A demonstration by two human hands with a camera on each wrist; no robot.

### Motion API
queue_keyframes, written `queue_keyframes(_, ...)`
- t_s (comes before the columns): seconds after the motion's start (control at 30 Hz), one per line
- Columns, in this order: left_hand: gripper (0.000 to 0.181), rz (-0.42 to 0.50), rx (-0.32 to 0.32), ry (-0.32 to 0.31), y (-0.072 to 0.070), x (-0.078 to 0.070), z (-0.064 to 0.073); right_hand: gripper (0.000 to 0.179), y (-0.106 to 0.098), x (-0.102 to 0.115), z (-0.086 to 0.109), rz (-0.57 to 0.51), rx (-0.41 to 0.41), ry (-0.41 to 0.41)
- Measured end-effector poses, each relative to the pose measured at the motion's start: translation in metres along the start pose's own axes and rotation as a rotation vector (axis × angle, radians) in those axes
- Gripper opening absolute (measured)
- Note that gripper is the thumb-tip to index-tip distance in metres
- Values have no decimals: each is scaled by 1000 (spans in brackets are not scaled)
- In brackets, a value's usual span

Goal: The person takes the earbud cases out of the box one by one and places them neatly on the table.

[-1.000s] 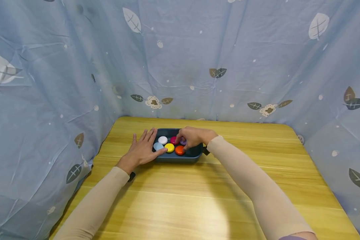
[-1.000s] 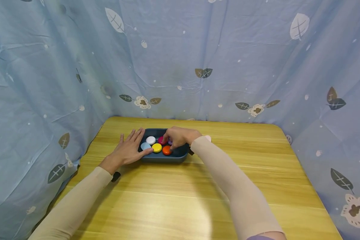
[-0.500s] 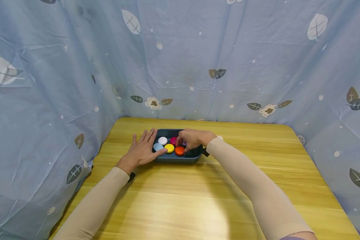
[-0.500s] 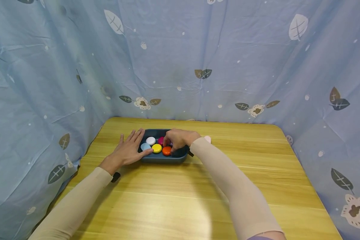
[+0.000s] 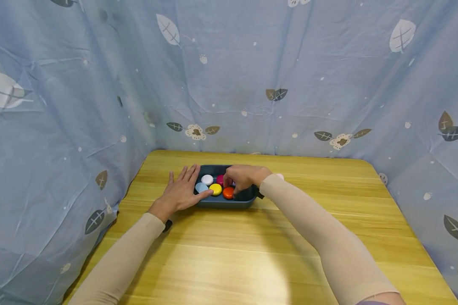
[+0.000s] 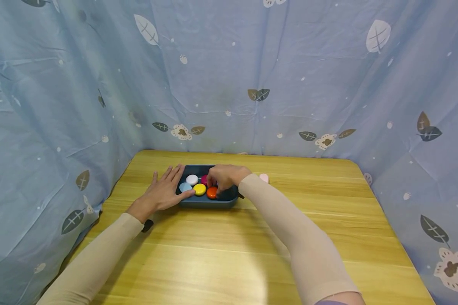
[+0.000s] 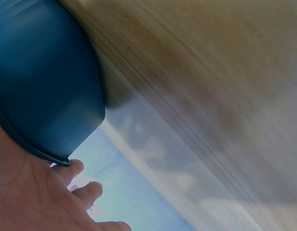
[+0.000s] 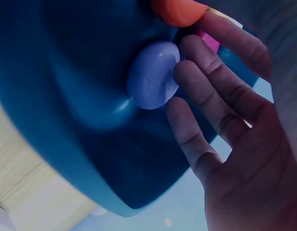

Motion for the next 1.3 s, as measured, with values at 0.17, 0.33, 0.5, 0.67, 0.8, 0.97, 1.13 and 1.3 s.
queue_keyframes(0.17,121,1,-3,-2,-1,-1,0,46,-2,2,0,6,4,6)
queue_keyframes(0.33,121,-2,-18,6,0,-1,0,46,-3,6,1,-2,2,-1)
queue_keyframes(0.5,121,-10,-18,9,2,0,0,45,-2,6,1,2,10,-11)
queue_keyframes(0.67,122,-10,-17,7,3,1,0,43,0,5,0,1,5,-12)
queue_keyframes(0.8,122,-8,-16,6,3,1,0,41,0,4,0,-27,5,-12)
queue_keyframes(0.97,122,-7,-17,7,3,1,0,39,-1,1,0,-56,3,-22)
queue_keyframes(1.13,122,-1,-15,9,3,2,0,39,-2,0,3,-83,-13,-27)
queue_keyframes(1.3,124,22,-11,0,5,4,-3,43,-5,0,7,-119,-53,-35)
Point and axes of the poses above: each hand's wrist, its own z-axis away from the middle knuckle, its own y-axis out of the palm, x = y × z, the point moved 1 cm from there along -z, towards the middle knuckle, and after that the axes turned 3 degrees about z, right-handed, at the moved point
